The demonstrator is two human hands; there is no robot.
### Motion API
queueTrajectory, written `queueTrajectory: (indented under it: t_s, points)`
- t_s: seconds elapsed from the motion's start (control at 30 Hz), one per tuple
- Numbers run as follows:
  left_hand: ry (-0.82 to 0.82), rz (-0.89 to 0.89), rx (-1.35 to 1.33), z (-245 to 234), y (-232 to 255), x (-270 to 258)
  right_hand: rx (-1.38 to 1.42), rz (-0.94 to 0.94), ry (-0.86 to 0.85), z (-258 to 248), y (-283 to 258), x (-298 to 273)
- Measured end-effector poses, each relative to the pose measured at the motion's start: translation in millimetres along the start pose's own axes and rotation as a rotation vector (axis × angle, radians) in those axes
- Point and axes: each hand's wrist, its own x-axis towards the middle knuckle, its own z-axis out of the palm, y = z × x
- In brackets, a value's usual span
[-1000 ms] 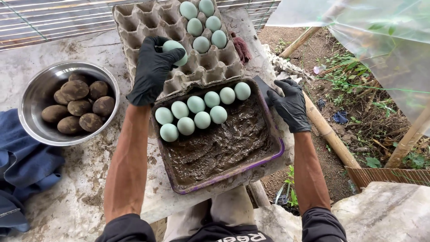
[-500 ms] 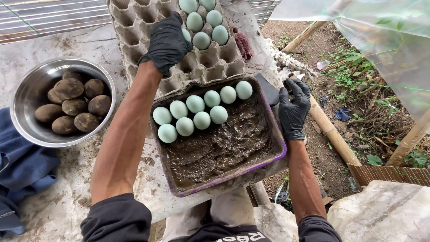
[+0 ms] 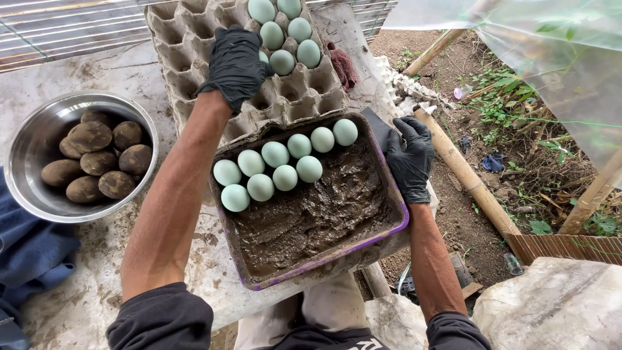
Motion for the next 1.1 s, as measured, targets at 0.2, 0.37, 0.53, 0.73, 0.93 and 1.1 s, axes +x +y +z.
queueTrajectory:
  t_s: [0.2, 0.37, 0.53, 0.73, 0.93, 1.1]
  points:
    - [-0.001, 0.089, 0.047, 31, 22, 12, 0.046, -0.017, 0.033, -5, -11, 1]
    - [-0.003, 0.185, 0.101, 46, 24, 22, 0.064, -0.018, 0.046, -8, -11, 1]
    - [0.007, 0.249, 0.156, 48, 20, 27, 0.072, 0.009, 0.015, -11, -12, 0]
    - [0.018, 0.342, 0.216, 44, 4, 27, 0.074, 0.015, 0.026, -9, -9, -1]
    - [0.034, 0.428, 0.272, 40, -15, 26, 0.098, -0.085, 0.004, -10, -19, 15]
    - [0.029, 0.459, 0.141, 16, 2, 25, 0.112, -0.199, -0.201, 4, -46, 80]
